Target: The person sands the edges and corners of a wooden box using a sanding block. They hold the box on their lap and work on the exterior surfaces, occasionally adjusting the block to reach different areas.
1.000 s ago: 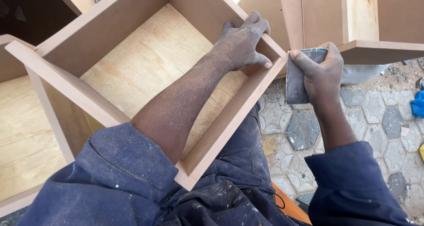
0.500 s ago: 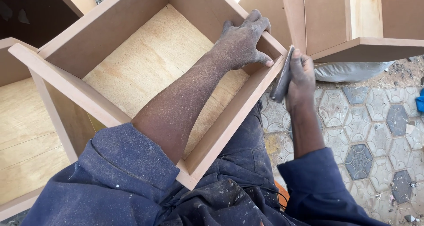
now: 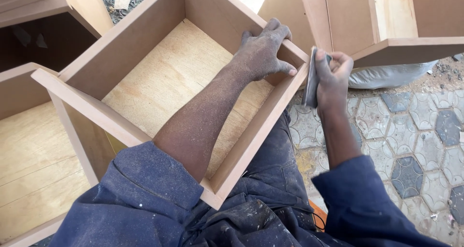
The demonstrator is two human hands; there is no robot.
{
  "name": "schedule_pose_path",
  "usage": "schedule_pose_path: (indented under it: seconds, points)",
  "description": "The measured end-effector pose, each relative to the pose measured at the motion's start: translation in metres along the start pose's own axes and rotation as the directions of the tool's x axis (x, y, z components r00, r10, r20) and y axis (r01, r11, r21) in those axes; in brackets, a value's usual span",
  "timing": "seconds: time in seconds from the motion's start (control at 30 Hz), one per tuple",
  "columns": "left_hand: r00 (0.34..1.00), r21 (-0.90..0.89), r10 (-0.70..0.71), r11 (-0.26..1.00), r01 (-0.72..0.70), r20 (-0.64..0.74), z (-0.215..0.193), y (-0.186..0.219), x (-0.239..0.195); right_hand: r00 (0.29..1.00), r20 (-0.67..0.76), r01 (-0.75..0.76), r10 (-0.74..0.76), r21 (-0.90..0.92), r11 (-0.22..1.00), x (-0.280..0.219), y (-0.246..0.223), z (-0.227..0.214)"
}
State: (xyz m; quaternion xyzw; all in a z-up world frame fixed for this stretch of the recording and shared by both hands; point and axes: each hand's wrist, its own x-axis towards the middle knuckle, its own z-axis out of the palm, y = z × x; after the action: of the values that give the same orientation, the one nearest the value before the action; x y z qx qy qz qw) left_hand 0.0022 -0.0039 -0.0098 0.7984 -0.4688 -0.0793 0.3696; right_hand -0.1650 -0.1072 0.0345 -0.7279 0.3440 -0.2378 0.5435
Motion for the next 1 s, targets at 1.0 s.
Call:
schedule_pose_path:
  seconds: [1.0]
  points:
    - [0.999,0.008,0.028,1.000,-0.028,0.046,-0.006,0.003,-0.005,0.998,-0.031,-0.045,0.053,0.229,0.972,-0.048,0.006,0.016]
